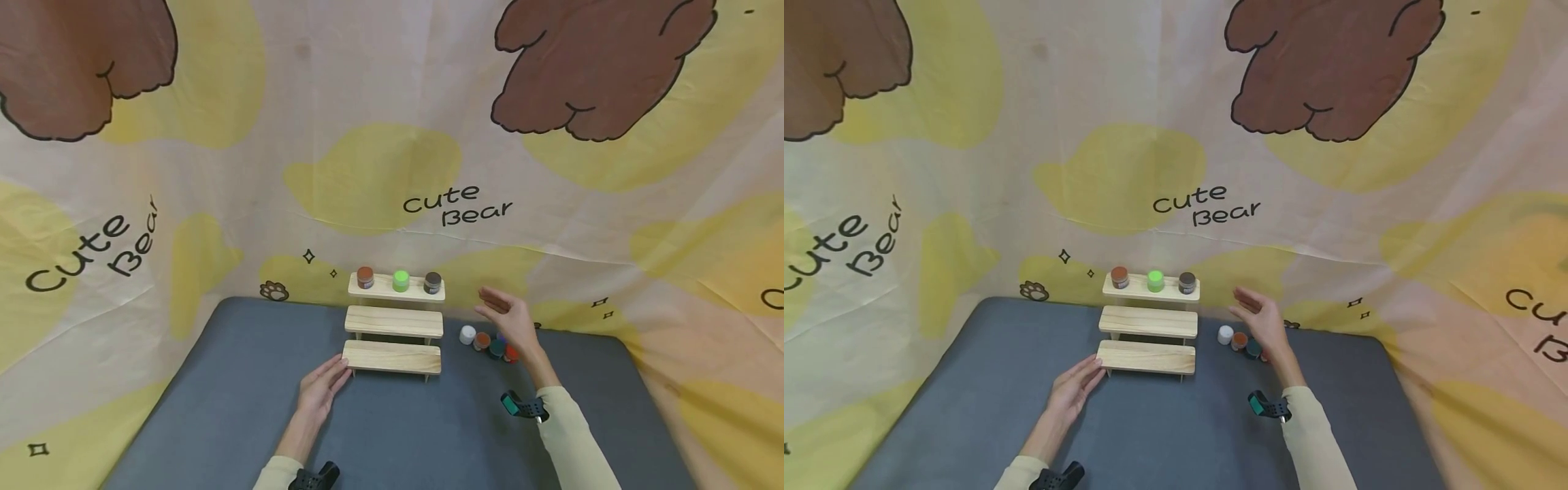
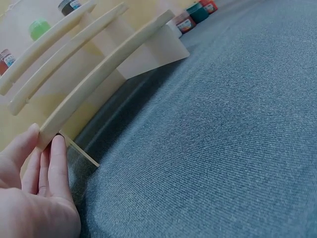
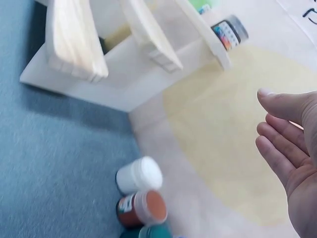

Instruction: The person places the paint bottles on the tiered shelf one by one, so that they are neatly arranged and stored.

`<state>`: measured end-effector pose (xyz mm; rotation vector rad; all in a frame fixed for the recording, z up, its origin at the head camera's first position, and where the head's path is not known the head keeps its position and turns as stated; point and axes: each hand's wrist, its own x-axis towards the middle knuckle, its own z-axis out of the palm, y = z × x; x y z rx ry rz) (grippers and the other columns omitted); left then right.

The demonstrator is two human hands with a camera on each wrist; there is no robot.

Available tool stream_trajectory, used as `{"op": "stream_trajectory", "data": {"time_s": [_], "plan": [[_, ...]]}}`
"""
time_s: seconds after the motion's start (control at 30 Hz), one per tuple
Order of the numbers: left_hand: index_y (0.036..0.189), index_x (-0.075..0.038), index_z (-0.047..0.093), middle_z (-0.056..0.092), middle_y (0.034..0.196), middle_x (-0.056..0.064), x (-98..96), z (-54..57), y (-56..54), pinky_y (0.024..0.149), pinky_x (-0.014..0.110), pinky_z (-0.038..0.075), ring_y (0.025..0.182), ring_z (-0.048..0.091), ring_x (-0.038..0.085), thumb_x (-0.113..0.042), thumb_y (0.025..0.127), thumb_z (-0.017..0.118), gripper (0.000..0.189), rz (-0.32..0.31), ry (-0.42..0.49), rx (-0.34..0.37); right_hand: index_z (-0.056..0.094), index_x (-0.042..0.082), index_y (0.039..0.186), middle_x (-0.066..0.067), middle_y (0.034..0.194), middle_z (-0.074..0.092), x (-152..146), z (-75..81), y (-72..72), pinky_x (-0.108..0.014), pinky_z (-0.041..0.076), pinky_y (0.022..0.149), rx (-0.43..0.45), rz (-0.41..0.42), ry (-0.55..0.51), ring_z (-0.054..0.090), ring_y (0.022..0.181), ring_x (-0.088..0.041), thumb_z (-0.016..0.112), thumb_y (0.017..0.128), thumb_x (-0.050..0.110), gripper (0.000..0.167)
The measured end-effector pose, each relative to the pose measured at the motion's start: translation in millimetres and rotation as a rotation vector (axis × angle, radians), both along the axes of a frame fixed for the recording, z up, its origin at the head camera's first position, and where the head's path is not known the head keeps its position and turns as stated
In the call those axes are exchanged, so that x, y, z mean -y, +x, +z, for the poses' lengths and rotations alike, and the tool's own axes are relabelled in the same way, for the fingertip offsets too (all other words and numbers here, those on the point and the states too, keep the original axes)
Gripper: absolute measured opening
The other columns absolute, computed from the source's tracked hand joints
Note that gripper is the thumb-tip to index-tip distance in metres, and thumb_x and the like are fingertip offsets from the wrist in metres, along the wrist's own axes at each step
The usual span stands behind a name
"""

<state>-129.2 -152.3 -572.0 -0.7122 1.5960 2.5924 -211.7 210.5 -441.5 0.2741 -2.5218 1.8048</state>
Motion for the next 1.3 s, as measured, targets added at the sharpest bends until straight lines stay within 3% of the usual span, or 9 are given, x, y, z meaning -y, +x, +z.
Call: {"op": "stream_trajectory", "data": {"time_s": [0.17,0.4,0.8,1.07,1.3], "plan": [[0.133,0.014,0.049,0.052,0.134,0.028,1.2,-0.3,0.7,0.095,0.030,0.057,0.101,0.067,0.018,-0.002,0.090,0.070,0.051,0.001,-0.002,-0.001,0.053,-0.004,0.137,-0.023,0.134,0.056,-18,-31.2,-4.6,-0.007,0.052,0.088,-0.030,-0.054,0.003,0.054,0.123,-0.040,0.073,0.090,0.016,0.055],[0.132,0.017,0.048,0.057,0.128,0.027,0.2,-0.9,0.7,0.094,0.032,0.058,0.098,0.068,0.019,0.001,0.089,0.070,0.052,0.016,0.021,-0.017,0.059,-0.002,0.132,-0.020,0.129,0.061,-35,-55.4,8.4,-0.002,0.051,0.083,-0.036,-0.188,0.073,0.057,0.120,-0.036,0.076,0.087,0.015,0.051],[0.132,0.019,0.047,0.065,0.116,0.021,1.6,-1.9,1.5,0.093,0.033,0.059,0.094,0.070,0.018,0.001,0.087,0.072,0.054,0.027,0.052,-0.033,0.058,0.000,0.134,-0.019,0.128,0.062,-60,-79.9,29.0,0.001,0.049,0.080,0.006,-0.269,0.107,0.058,0.118,-0.035,0.075,0.089,0.022,0.053],[0.132,0.017,0.048,0.064,0.116,0.019,0.9,-0.2,0.8,0.094,0.032,0.058,0.095,0.069,0.017,0.001,0.088,0.071,0.052,0.020,0.054,-0.026,0.057,-0.002,0.134,-0.020,0.128,0.061,-71,-95.0,40.1,0.000,0.050,0.081,0.029,-0.305,0.109,0.057,0.118,-0.038,0.076,0.087,0.011,0.052],[0.132,0.018,0.048,0.064,0.117,0.019,1.1,0.6,1.1,0.094,0.032,0.058,0.094,0.069,0.016,0.001,0.089,0.069,0.051,0.018,0.033,-0.020,0.057,-0.001,0.135,-0.020,0.130,0.061,-70,-109.7,44.9,0.000,0.050,0.080,0.048,-0.352,0.099,0.058,0.118,-0.037,0.075,0.087,0.011,0.053]]}}
